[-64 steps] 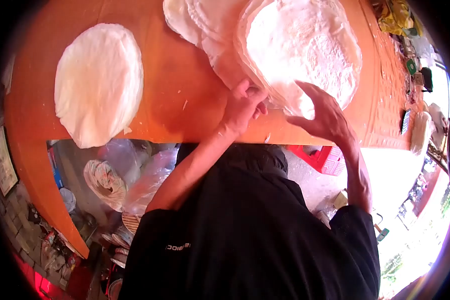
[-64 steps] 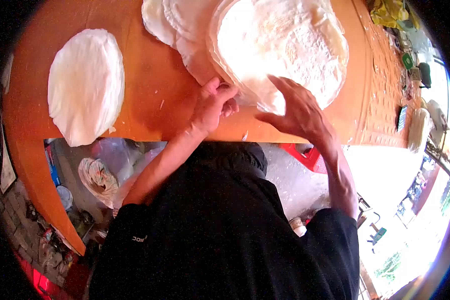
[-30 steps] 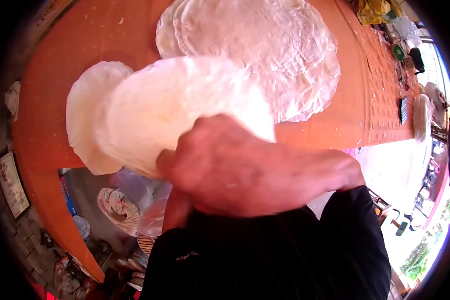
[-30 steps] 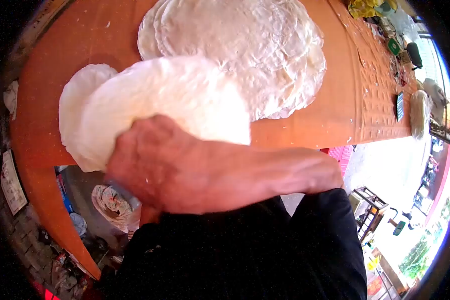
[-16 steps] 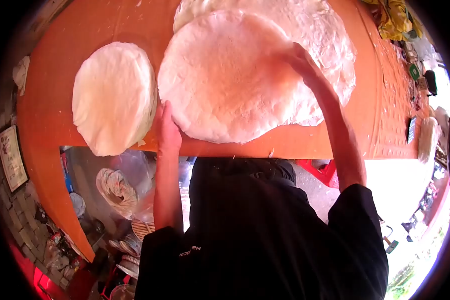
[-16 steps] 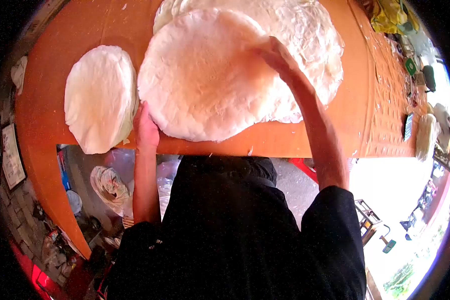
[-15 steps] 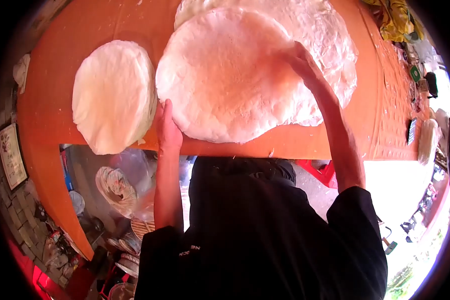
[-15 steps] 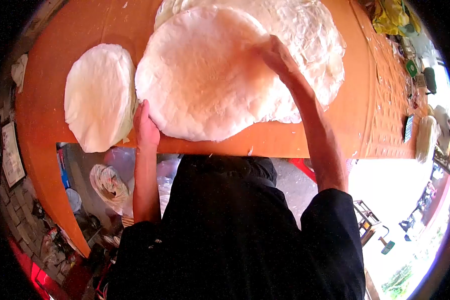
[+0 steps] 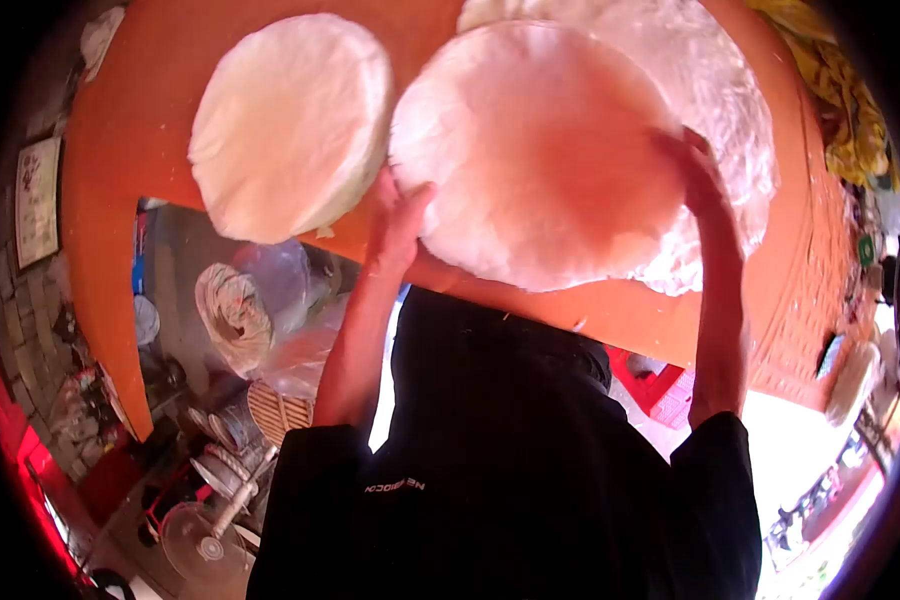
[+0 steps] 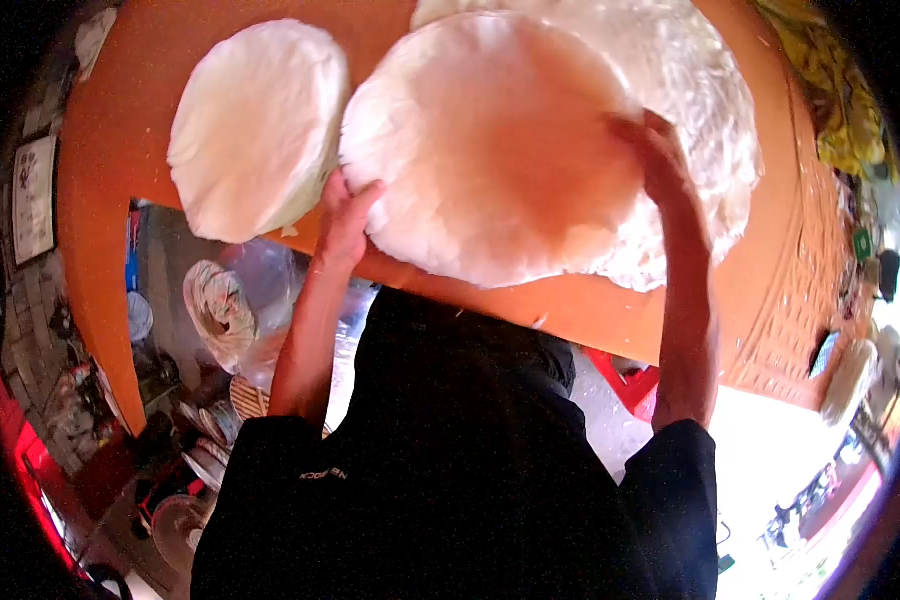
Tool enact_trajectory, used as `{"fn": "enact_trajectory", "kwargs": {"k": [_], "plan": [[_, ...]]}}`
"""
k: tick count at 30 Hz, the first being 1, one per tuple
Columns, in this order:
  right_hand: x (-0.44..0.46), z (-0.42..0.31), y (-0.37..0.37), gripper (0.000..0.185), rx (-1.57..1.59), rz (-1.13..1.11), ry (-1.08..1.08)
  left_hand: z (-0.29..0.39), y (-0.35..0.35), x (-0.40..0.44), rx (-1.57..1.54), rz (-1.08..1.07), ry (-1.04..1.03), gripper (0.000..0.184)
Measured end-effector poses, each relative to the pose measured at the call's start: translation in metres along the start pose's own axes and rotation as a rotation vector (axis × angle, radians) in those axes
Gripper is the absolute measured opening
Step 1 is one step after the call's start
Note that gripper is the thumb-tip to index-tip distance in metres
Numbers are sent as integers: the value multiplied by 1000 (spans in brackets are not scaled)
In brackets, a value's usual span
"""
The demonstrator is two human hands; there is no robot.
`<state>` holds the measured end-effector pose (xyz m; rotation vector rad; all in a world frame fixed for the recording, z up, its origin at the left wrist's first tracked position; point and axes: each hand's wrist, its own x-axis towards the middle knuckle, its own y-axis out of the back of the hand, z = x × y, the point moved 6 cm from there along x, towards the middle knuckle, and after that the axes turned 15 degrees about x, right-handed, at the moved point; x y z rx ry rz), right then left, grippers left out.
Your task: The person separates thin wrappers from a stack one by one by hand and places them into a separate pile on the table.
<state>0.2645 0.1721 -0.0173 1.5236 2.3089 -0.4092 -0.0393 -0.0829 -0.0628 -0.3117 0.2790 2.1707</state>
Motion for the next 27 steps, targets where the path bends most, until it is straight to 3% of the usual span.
{"fn": "enact_trajectory", "kwargs": {"k": [1,3,5,8,11,15,19,21,22,25,27], "plan": [[-4,-15,-6,33,7,-58,100,17,-5,1,-58,-31,-15,56],[9,-29,20,43,-76,164,225,50,-6,0,-93,17,-29,49],[25,-68,8,25,-62,-86,270,73,4,-1,-141,-12,36,42],[12,-134,-31,31,-130,-55,269,110,50,8,-175,91,7,34],[39,-153,-95,31,-46,-186,325,137,129,15,-161,241,-86,36],[103,-120,-214,30,254,-514,294,149,245,17,-116,351,-97,40],[101,-30,-350,23,329,-663,40,106,330,43,-125,302,-109,40],[107,17,-362,28,160,-604,-70,54,365,62,59,450,86,37],[105,20,-366,28,158,-605,-74,20,387,75,119,467,96,34],[102,29,-368,43,59,-521,-105,12,386,73,-7,430,48,31],[99,-2,-352,38,-451,-197,433,11,381,65,6,439,38,29]]}}
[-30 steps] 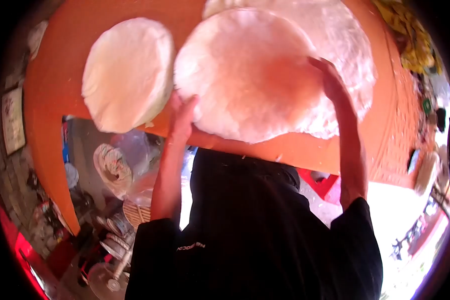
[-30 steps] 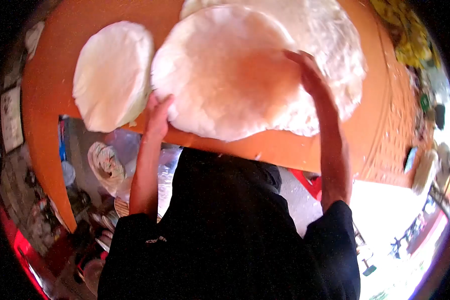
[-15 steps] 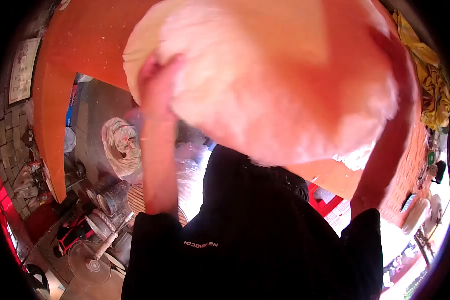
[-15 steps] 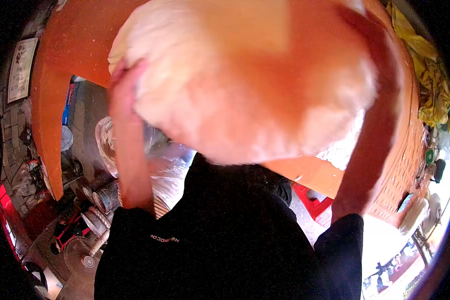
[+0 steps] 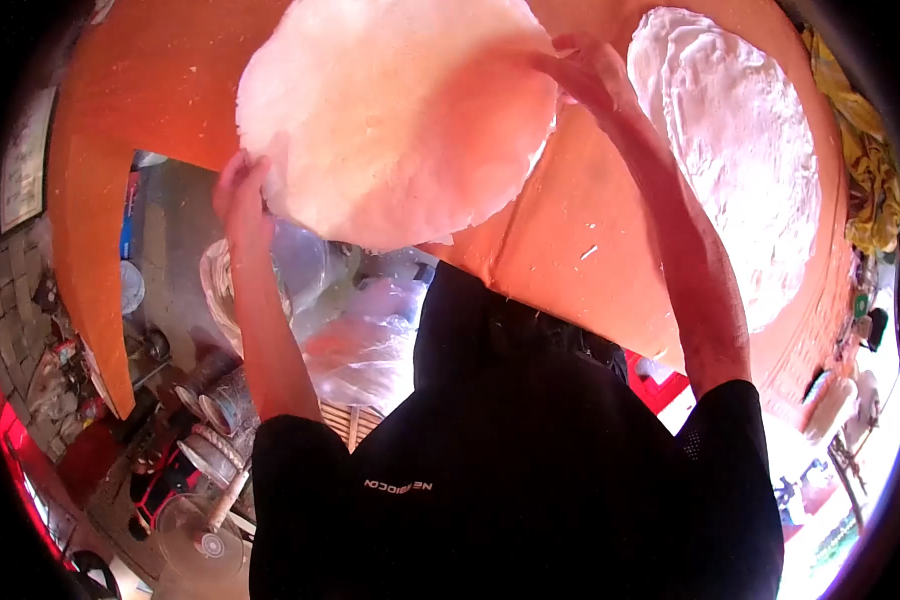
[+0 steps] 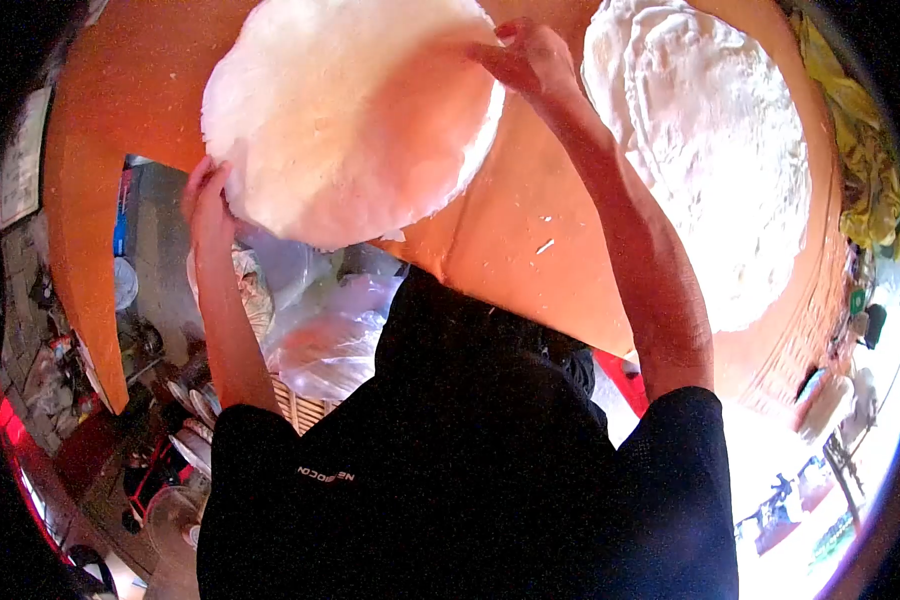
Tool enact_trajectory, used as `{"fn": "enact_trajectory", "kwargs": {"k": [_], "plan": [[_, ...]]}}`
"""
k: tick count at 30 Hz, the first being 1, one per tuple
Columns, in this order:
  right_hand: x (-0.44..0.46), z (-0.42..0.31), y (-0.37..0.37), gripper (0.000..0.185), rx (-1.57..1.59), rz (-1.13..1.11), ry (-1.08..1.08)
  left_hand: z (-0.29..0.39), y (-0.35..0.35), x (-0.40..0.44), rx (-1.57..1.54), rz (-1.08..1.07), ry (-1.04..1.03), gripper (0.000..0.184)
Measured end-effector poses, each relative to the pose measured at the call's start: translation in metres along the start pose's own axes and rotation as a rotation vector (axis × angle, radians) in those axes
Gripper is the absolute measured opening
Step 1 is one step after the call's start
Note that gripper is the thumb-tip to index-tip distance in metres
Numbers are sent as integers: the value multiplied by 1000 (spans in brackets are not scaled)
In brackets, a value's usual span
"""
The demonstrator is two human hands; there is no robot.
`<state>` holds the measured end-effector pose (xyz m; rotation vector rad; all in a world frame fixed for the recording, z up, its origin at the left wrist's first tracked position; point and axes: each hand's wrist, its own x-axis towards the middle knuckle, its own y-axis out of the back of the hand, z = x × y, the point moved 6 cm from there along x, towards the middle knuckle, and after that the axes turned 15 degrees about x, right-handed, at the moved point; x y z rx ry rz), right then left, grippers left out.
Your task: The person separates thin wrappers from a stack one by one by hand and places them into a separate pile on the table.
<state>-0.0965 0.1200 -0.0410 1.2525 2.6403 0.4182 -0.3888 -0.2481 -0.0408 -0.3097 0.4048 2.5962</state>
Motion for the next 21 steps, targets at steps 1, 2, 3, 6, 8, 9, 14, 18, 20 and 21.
{"fn": "enact_trajectory", "kwargs": {"k": [1,2,3,6,8,9,14,18,20,21], "plan": [[-7,-19,8,38,-96,101,144,-1,6,-5,-20,97,-7,30],[-12,-38,7,38,-102,106,126,-4,12,-10,-33,192,-9,30],[-15,-61,-1,37,36,36,134,-13,17,-4,-81,96,2,35],[-9,-26,-19,37,-124,-82,265,-23,-10,-2,-272,4,8,41],[-3,-12,-24,40,89,85,154,-12,-31,-10,-183,40,-46,44],[-4,-10,-22,38,67,85,166,-10,-36,-13,-149,48,-59,43],[11,53,-42,24,599,-20,-278,-20,-34,-10,21,112,-71,41],[17,50,-41,44,236,30,83,-21,-31,-8,172,113,6,36],[-9,7,-15,56,96,210,257,-9,-35,-14,57,37,-84,39],[-26,-22,6,57,72,201,218,-12,-26,-12,39,44,-58,39]]}}
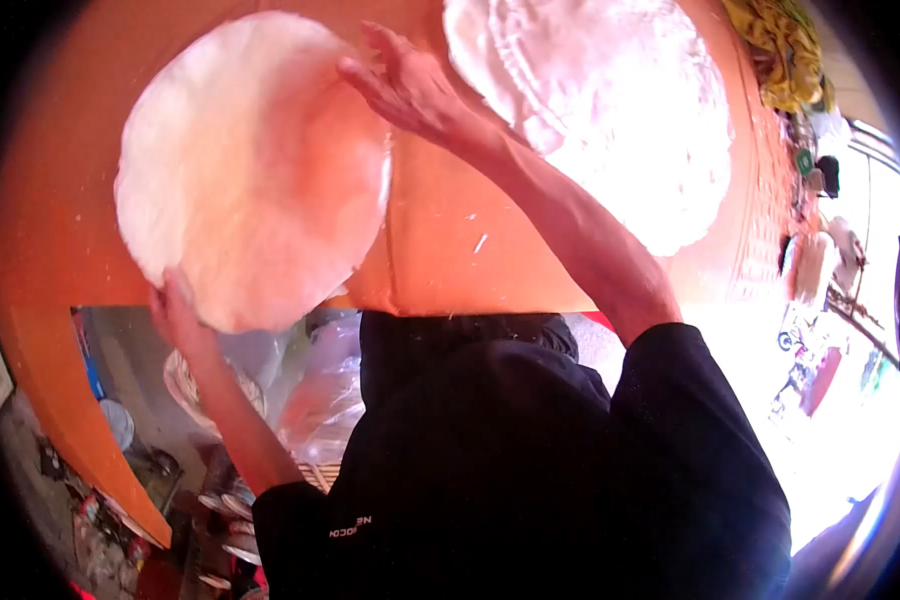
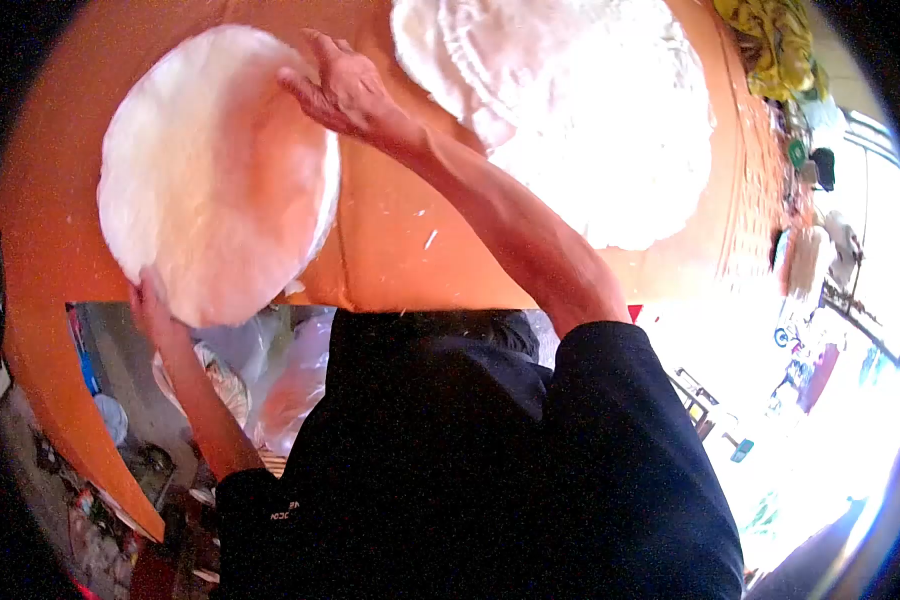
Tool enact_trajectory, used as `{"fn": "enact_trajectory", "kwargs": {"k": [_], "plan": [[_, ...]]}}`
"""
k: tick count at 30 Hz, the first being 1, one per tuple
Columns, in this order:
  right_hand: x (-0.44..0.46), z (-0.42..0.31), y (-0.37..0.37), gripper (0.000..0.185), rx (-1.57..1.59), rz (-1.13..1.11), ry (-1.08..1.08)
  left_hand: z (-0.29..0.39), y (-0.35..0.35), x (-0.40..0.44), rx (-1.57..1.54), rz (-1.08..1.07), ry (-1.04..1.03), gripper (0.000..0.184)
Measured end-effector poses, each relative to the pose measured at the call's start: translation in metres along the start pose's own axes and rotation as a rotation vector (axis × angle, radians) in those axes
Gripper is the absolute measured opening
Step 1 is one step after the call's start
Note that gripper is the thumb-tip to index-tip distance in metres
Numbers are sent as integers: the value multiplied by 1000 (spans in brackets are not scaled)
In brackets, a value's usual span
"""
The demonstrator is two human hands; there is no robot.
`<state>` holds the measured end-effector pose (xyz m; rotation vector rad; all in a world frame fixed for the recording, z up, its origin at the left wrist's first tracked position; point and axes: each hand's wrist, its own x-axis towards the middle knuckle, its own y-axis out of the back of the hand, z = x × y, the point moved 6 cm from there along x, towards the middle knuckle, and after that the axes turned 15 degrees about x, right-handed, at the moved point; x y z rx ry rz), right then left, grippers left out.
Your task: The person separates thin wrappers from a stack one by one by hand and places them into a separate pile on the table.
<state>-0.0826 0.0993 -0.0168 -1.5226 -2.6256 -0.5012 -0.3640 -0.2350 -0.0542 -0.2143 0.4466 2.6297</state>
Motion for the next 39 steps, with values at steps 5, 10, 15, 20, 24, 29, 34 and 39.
{"fn": "enact_trajectory", "kwargs": {"k": [5,10,15,20,24,29,34,39], "plan": [[-64,-17,162,59,-585,9,155,25,41,-40,82,399,38,38],[-112,19,241,65,-825,-219,-46,94,-13,-108,327,452,-230,32],[-110,28,239,63,-902,-345,25,109,-137,-182,237,-38,-265,23],[-116,17,231,57,-852,-283,217,74,-231,-249,122,-565,-77,23],[-109,16,221,60,-774,-217,197,69,-274,-270,18,-673,-14,22],[-106,22,216,59,-827,-289,225,61,-298,-272,103,-763,35,23],[-98,28,224,46,-778,-359,235,53,-303,-266,76,-727,47,24],[-98,26,224,35,-891,-224,216,67,-321,-266,143,-745,23,24]]}}
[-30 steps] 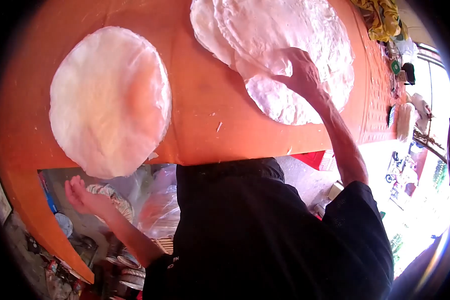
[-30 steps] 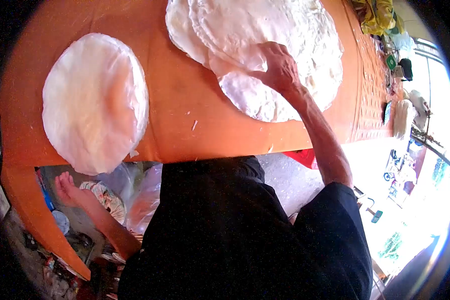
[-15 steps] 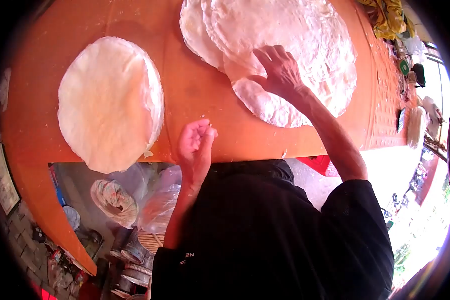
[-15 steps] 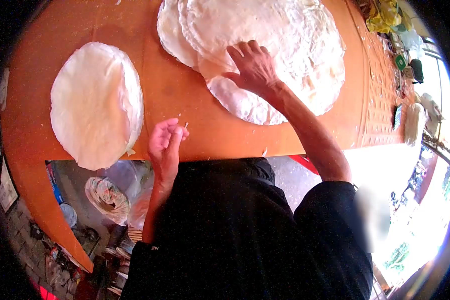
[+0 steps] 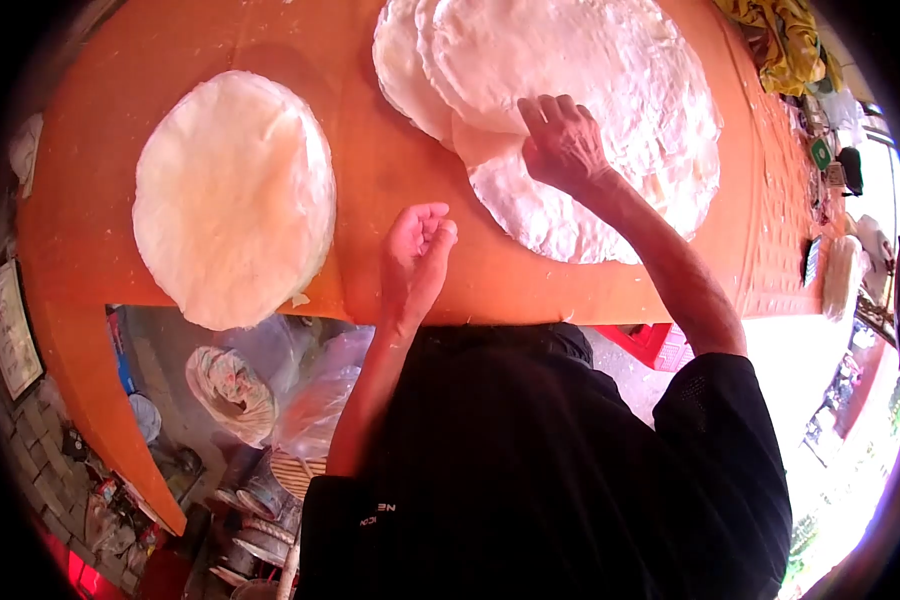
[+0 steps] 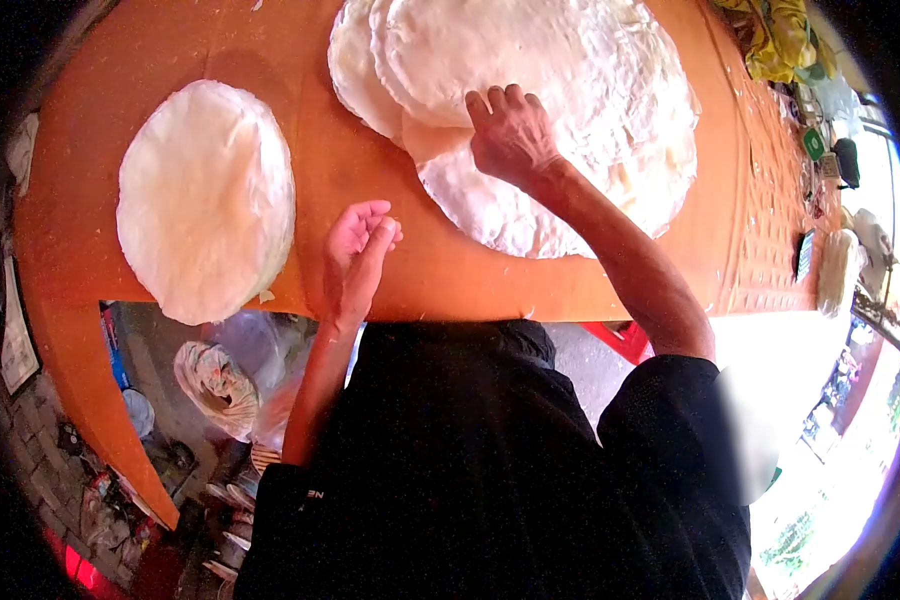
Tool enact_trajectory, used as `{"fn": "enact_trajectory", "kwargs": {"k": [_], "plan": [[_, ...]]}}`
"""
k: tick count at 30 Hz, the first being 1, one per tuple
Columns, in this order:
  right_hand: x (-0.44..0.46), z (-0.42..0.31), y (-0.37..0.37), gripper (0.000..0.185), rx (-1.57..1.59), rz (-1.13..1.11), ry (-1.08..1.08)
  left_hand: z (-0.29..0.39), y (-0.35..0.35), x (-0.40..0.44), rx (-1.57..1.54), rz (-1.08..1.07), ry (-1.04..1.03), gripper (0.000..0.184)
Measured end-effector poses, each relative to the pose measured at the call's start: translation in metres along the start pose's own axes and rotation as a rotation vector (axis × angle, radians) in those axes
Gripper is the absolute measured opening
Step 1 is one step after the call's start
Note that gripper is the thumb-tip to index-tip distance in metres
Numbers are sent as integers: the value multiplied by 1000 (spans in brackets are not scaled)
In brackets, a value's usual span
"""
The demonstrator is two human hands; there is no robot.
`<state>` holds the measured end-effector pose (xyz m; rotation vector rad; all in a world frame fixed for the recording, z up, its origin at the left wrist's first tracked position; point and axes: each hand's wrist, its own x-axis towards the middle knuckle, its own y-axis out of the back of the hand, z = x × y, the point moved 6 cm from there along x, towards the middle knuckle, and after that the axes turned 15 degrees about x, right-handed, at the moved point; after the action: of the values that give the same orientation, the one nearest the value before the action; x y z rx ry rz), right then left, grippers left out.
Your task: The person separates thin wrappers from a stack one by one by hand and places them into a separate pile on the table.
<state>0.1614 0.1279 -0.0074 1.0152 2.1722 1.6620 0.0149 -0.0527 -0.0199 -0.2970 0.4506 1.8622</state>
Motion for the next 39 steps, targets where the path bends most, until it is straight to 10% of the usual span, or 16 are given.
{"fn": "enact_trajectory", "kwargs": {"k": [6,11,18,25,32,39], "plan": [[21,55,25,8,-500,-74,-53,9,-20,11,-42,-76,-20,25],[52,19,223,25,2,515,-24,15,-40,24,-160,-164,38,37],[-39,-37,107,3,154,-51,214,25,-78,40,-1037,-379,2,59],[-77,-41,66,50,652,-144,-162,-13,-71,34,-756,-219,167,44],[-67,-34,58,35,564,71,-262,9,-81,32,-710,-201,189,4],[-53,-19,27,6,18,-200,-214,-34,-82,42,-782,-116,353,28]]}}
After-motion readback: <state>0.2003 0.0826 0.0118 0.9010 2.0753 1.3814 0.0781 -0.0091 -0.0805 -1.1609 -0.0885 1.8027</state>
